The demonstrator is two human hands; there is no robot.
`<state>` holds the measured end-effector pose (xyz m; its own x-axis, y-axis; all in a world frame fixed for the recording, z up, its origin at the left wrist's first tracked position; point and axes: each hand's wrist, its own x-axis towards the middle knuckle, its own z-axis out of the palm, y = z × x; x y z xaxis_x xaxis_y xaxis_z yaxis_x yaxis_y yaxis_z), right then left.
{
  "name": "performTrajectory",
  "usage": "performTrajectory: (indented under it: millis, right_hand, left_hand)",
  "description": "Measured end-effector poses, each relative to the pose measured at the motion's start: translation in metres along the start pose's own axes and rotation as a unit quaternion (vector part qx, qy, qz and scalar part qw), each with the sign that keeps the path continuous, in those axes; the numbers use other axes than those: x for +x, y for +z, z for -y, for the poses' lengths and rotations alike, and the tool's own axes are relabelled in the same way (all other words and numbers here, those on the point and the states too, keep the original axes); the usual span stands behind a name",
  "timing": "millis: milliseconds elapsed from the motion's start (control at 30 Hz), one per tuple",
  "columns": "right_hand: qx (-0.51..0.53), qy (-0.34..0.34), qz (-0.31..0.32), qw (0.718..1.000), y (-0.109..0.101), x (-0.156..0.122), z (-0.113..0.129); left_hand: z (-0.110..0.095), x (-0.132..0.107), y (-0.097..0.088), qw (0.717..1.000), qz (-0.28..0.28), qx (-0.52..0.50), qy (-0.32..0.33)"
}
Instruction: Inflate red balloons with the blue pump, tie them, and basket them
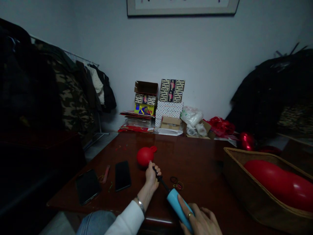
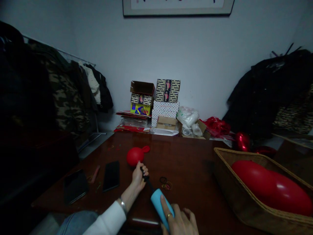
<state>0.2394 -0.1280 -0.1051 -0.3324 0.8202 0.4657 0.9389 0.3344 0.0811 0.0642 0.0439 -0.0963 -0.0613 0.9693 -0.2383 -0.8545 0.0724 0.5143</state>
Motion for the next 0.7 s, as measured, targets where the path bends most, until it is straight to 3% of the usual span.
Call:
performTrajectory:
  millis: [333, 533, 700]
  right_hand:
    - [0.021, 0.068, 0.061, 0.996, -0.006, 0.041, 0.029]
    - [0.030, 0.089, 0.101, 0.990, -0.005, 0.043, 0.035]
    - [0.017, 0.080, 0.072, 0.994, 0.004, 0.037, 0.032]
  left_hand:
    - [0.013, -0.007, -0.003, 1.000, 0.007, 0.029, 0.002]
    - [0.013, -0.005, -0.003, 0.999, -0.012, 0.051, 0.008]
    - [0.013, -0.004, -0.003, 0.999, -0.011, 0.051, 0.003]
